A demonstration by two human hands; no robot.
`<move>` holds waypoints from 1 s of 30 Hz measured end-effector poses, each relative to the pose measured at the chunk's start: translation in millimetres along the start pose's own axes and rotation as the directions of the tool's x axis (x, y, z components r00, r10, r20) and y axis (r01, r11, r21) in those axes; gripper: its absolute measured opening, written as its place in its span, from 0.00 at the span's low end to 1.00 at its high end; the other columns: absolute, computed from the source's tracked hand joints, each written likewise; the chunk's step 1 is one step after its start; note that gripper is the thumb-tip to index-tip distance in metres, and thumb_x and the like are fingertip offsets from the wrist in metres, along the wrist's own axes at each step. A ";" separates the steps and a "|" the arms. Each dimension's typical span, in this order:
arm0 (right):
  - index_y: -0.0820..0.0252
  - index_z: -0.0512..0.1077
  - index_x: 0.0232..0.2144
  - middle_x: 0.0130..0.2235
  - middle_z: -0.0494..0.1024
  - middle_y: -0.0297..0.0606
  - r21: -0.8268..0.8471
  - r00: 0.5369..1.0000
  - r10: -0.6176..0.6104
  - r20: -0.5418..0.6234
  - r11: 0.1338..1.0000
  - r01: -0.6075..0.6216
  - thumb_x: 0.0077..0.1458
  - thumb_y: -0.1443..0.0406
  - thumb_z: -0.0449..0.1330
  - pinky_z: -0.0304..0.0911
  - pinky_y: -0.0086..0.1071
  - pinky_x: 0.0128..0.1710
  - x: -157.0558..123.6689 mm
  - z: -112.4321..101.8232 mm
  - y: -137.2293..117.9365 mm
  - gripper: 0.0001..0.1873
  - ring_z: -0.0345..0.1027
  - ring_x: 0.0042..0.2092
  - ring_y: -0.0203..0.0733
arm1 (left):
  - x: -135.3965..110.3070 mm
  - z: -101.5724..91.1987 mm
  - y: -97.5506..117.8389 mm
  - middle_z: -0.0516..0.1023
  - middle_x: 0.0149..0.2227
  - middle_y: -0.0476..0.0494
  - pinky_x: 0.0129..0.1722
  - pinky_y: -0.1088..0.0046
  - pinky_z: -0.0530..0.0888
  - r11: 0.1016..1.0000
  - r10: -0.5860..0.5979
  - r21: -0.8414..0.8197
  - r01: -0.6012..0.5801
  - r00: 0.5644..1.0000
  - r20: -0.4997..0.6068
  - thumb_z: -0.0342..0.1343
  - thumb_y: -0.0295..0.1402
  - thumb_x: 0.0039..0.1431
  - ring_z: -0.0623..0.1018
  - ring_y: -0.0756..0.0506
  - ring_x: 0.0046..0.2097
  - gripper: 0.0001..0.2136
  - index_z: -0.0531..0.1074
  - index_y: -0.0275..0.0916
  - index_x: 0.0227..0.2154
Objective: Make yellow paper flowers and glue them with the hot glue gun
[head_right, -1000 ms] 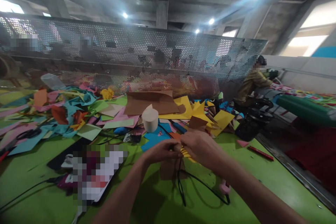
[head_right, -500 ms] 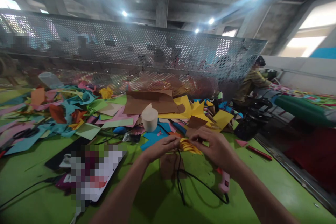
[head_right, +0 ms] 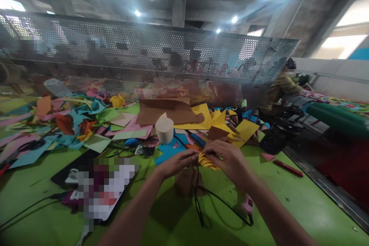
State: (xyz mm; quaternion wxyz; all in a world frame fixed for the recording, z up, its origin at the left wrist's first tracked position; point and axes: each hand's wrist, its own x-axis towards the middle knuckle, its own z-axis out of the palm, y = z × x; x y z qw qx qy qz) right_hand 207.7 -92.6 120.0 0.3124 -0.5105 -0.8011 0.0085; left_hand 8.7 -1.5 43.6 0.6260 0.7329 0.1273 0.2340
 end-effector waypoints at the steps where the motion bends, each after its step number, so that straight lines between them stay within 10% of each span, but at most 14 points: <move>1: 0.55 0.77 0.36 0.35 0.81 0.35 -0.001 1.000 -0.004 -0.004 1.000 0.004 0.61 0.67 0.59 0.67 0.31 0.38 0.9 0.7 0.1 0.06 0.75 0.37 0.41 | -0.1 0.0 -0.4 0.74 0.46 0.43 0.51 0.69 0.69 1.000 -0.001 0.003 0.001 1.000 0.004 0.48 0.51 0.66 0.72 0.44 0.48 0.21 0.74 0.39 0.47; 30: 0.56 0.78 0.33 0.33 0.82 0.36 0.000 0.964 0.146 0.221 0.989 -0.149 0.59 0.63 0.60 0.64 0.31 0.36 20.8 -15.8 -8.4 0.07 0.75 0.35 0.41 | 0.5 3.8 4.6 0.75 0.52 0.39 0.57 0.67 0.68 0.986 0.086 0.156 -0.066 0.988 -0.128 0.53 0.48 0.65 0.72 0.42 0.55 0.21 0.73 0.39 0.52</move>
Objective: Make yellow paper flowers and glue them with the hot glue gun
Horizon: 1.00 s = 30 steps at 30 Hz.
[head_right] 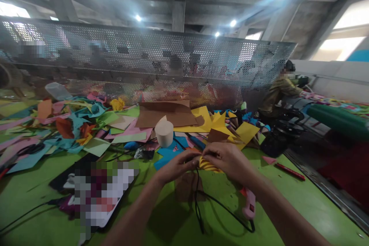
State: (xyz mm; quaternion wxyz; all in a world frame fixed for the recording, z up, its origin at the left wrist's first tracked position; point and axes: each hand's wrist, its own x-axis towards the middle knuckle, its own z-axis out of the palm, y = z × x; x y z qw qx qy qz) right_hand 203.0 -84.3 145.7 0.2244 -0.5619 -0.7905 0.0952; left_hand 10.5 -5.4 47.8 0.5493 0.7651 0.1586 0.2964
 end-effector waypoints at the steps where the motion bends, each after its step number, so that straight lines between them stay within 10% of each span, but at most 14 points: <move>1: 0.56 0.78 0.33 0.33 0.82 0.36 0.010 1.000 0.011 0.009 1.000 -0.011 0.59 0.62 0.60 0.64 0.31 0.36 0.3 0.0 -0.1 0.08 0.75 0.35 0.41 | 0.0 -0.2 0.1 0.75 0.52 0.39 0.57 0.67 0.69 1.000 0.000 0.001 0.000 1.000 0.003 0.53 0.47 0.65 0.72 0.42 0.55 0.21 0.73 0.39 0.52; 30: 0.56 0.79 0.33 0.33 0.82 0.34 0.139 0.992 0.010 0.124 0.990 -0.027 0.60 0.59 0.61 0.64 0.29 0.35 5.7 -6.0 -2.2 0.09 0.75 0.35 0.40 | -2.9 -1.1 4.0 0.76 0.49 0.42 0.54 0.66 0.69 0.994 -0.047 0.095 0.051 0.998 -0.049 0.61 0.43 0.58 0.73 0.42 0.51 0.19 0.76 0.39 0.49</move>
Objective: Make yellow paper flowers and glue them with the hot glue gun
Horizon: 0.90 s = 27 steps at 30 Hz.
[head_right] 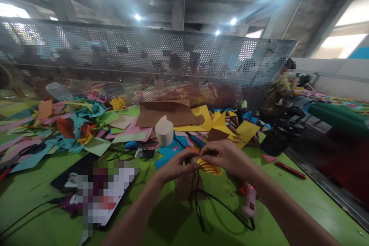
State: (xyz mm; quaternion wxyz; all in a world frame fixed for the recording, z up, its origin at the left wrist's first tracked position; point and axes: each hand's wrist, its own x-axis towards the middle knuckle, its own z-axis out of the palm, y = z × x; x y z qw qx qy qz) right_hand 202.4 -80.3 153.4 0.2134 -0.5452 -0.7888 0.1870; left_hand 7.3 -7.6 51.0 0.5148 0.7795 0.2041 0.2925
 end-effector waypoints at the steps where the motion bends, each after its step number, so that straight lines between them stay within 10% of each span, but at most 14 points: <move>1: 0.56 0.79 0.33 0.33 0.83 0.34 -0.012 1.000 -0.010 0.016 1.000 0.010 0.60 0.60 0.61 0.64 0.29 0.35 0.4 -0.8 -1.4 0.09 0.75 0.35 0.40 | 0.2 0.0 -0.3 0.76 0.49 0.42 0.54 0.66 0.69 1.000 -0.002 0.004 0.002 1.000 -0.001 0.61 0.43 0.58 0.73 0.42 0.51 0.19 0.76 0.39 0.49; 27: 0.55 0.76 0.38 0.34 0.79 0.35 -0.370 0.962 -0.228 0.153 0.889 0.270 0.66 0.62 0.55 0.60 0.32 0.38 0.5 -5.4 -9.2 0.09 0.73 0.37 0.40 | 1.8 -1.0 -1.2 0.79 0.45 0.43 0.51 0.69 0.70 1.000 -0.018 0.000 0.018 1.000 0.009 0.64 0.40 0.56 0.75 0.42 0.49 0.15 0.78 0.39 0.44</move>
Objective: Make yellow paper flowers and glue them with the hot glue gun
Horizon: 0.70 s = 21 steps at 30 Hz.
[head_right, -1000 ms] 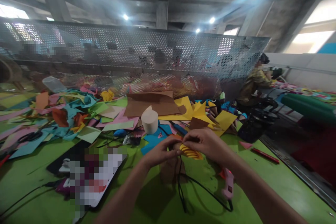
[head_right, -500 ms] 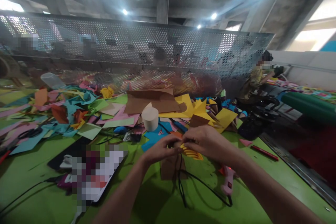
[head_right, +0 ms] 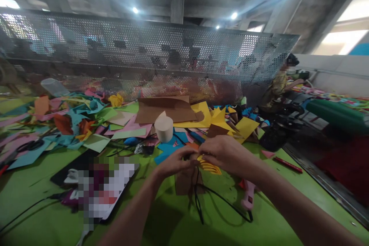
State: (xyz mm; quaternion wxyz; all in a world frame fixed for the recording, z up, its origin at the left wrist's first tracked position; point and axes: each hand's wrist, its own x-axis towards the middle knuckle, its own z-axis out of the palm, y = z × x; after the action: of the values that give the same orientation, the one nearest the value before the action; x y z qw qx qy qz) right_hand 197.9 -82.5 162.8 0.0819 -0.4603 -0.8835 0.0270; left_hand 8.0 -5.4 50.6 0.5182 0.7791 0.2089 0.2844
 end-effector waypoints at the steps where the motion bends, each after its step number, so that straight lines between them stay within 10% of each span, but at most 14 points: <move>1: 0.55 0.76 0.38 0.34 0.79 0.35 -0.004 1.000 0.002 0.006 1.000 -0.002 0.65 0.63 0.56 0.60 0.32 0.38 -0.2 -0.1 0.0 0.09 0.73 0.37 0.40 | 0.2 0.1 -0.9 0.79 0.45 0.43 0.51 0.69 0.70 1.000 -0.004 0.008 0.004 1.000 0.001 0.64 0.40 0.56 0.75 0.42 0.49 0.15 0.78 0.39 0.44; 21: 0.55 0.76 0.37 0.32 0.79 0.34 -0.025 1.000 -0.015 0.006 1.000 0.015 0.65 0.63 0.56 0.56 0.32 0.35 -0.9 -3.4 -1.1 0.09 0.71 0.35 0.39 | 2.3 -0.9 -2.9 0.79 0.41 0.45 0.48 0.71 0.70 0.999 0.026 0.031 -0.027 0.999 0.026 0.62 0.41 0.58 0.74 0.43 0.46 0.14 0.79 0.38 0.42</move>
State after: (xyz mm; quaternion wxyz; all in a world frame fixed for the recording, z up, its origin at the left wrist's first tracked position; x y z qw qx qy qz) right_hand 198.1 -84.0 166.2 0.0739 -0.4544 -0.8875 0.0166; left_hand 9.0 -2.2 48.7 0.5046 0.7935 0.1962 0.2780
